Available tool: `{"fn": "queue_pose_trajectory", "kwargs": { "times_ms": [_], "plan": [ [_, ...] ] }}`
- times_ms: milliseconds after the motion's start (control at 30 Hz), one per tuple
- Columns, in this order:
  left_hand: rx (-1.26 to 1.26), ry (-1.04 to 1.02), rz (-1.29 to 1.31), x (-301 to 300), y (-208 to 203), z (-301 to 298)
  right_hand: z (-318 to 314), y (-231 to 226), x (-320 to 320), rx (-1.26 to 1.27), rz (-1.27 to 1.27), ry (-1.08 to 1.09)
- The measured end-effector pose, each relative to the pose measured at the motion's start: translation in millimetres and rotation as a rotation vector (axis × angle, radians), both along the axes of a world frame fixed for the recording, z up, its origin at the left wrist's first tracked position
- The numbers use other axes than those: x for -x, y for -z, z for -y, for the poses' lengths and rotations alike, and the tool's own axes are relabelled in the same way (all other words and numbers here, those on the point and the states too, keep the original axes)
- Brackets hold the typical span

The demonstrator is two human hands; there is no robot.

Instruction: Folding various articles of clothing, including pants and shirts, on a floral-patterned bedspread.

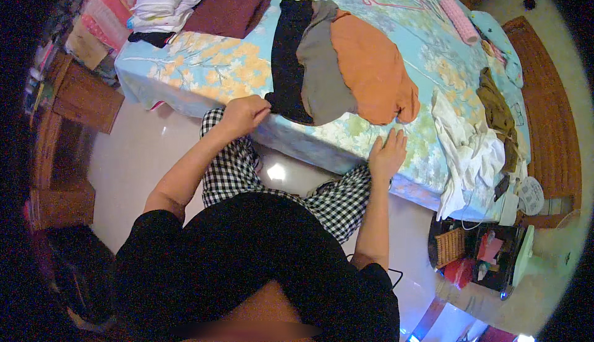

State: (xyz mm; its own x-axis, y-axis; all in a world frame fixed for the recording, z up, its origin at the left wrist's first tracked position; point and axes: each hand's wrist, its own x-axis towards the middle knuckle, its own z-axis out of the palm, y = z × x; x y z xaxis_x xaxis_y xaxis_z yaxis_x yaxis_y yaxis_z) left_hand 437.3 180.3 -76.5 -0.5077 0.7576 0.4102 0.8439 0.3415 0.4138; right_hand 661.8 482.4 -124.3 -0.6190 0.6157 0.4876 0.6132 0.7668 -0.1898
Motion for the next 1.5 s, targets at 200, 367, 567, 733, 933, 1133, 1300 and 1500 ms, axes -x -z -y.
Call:
{"fn": "queue_pose_trajectory", "kwargs": {
  "times_ms": [200, 367, 567, 733, 933, 1133, 1300, 1500],
  "plan": [
    [-0.082, -0.051, -0.027, 23, 5, -26, 31, -1, -10, 0.092, 0.053, 0.041],
    [0.098, -0.348, 0.359, 18, 3, -53, 61, 2, -21, 0.217, -0.036, -0.127],
    [-0.264, -0.162, 0.492, -21, -17, -54, 109, -46, -10, 0.683, -0.302, -0.39],
    [-0.304, 0.044, 0.775, -81, -57, -54, 157, -71, 17, 0.95, -0.489, -0.601],
    [-0.398, 0.382, 0.484, -121, -70, -44, 165, -80, 7, 0.842, -0.484, -0.573],
    [-0.379, 0.432, 0.356, -129, -58, -51, 147, -79, -19, 0.651, -0.526, -0.599],
    [-0.272, 0.403, 0.052, -127, -56, -56, 139, -88, -50, 0.741, -0.477, -0.614],
    [-0.299, 0.417, -0.099, -120, -55, -65, 143, -102, -78, 0.77, -0.438, -0.535]
  ]
}}
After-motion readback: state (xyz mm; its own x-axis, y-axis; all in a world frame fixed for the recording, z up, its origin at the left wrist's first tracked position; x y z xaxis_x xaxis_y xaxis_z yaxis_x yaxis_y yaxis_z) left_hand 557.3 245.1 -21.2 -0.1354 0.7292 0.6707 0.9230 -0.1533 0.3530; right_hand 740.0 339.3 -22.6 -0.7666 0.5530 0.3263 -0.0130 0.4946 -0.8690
